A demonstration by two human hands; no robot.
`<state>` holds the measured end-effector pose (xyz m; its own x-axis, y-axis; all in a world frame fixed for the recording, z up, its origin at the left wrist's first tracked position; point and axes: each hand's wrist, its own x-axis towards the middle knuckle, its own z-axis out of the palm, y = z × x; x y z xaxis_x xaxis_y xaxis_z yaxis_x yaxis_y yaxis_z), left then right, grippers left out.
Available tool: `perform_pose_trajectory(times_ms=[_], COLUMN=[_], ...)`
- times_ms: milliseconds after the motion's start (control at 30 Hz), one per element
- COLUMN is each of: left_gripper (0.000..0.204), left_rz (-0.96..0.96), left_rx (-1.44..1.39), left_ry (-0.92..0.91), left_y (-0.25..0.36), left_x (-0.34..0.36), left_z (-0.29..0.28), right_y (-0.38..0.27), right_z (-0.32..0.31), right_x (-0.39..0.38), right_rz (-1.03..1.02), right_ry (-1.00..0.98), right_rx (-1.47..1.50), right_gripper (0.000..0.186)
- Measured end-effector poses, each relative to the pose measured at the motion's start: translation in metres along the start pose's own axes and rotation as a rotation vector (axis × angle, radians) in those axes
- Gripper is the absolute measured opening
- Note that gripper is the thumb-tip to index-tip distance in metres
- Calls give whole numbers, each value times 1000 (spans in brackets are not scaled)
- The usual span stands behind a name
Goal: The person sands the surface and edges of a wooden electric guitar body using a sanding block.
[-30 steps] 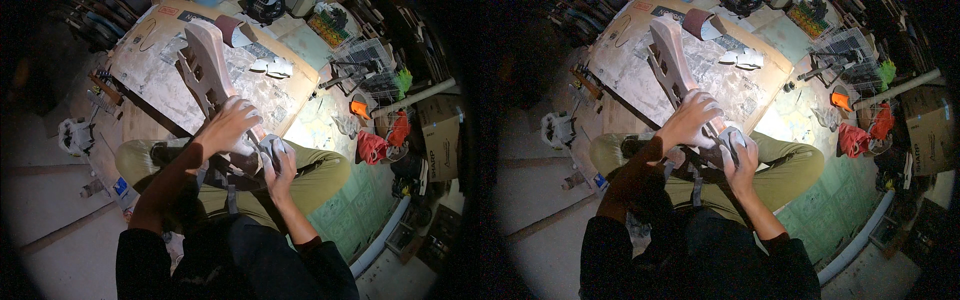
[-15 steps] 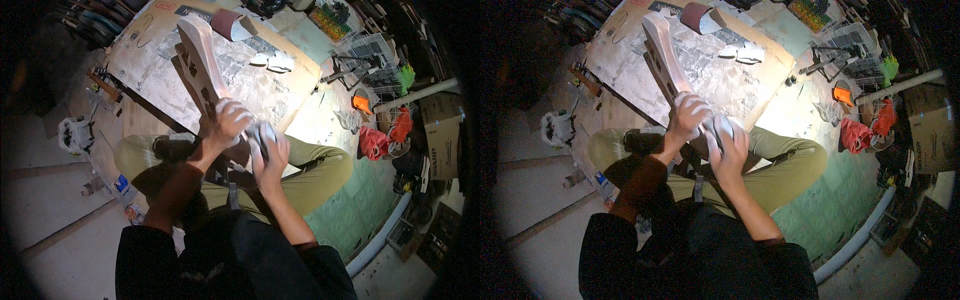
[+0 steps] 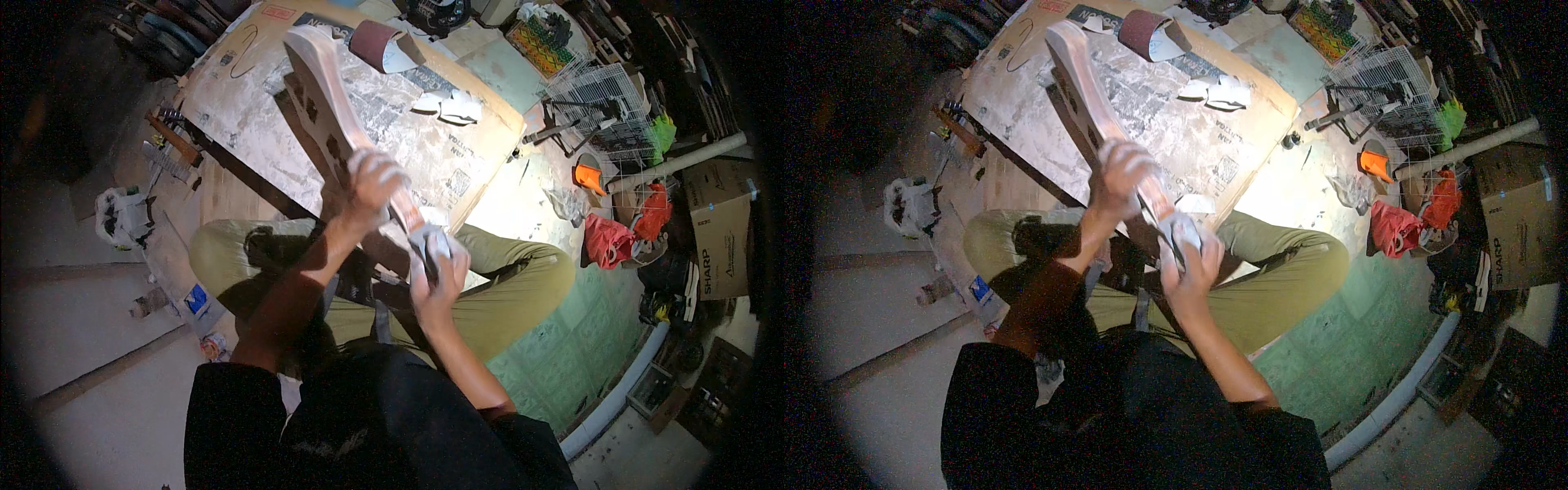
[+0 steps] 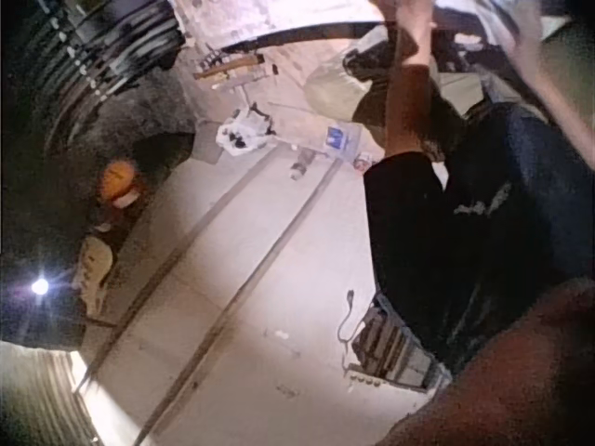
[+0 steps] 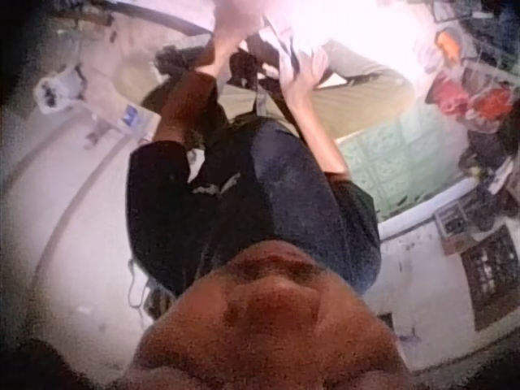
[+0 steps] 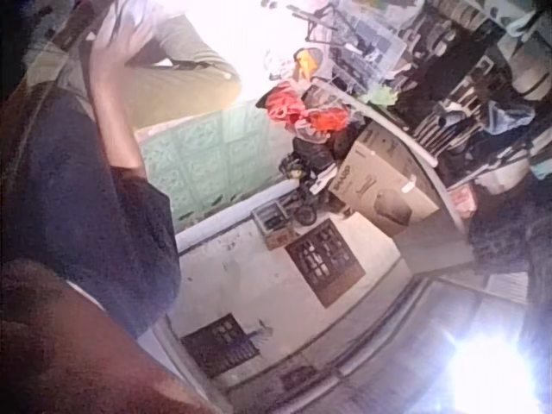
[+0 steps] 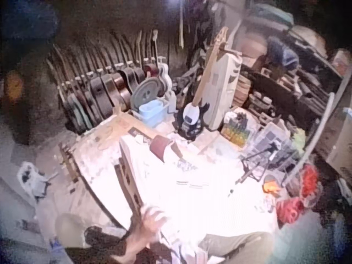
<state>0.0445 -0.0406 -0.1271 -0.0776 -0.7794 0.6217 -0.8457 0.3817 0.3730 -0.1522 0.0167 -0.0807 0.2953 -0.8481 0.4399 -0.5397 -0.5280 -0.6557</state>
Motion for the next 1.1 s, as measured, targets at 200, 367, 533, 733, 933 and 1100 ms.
perform_pose_trajectory(times_ms=[200, 367, 533, 733, 933, 1100], left_gripper=[25, 33, 49, 32, 39, 41], left_rz=[-131, -207, -134, 126, -190, -250], left_rx=[-4, -4, 42, 145, 22, -139], left_ry=[-10, -48, -350, -489, -86, 70], left_y=[-4, 8, 4, -21, 4, -8], left_x=[20, 29, 43, 51, 112, 141], left_z=[-13, -17, -57, -38, -46, -56], right_y=[6, 15, 37, 37, 34, 35], right_z=[17, 15, 16, 0, -34, -46], right_x=[24, 56, 42, 23, 40, 57], right_rz=[125, 380, 559, 668, 597, 613], right_ry=[87, 38, 62, 83, 222, 271], right_rx=[157, 241, 470, 680, 556, 734], right_gripper=[34, 39, 44, 44, 43, 44])
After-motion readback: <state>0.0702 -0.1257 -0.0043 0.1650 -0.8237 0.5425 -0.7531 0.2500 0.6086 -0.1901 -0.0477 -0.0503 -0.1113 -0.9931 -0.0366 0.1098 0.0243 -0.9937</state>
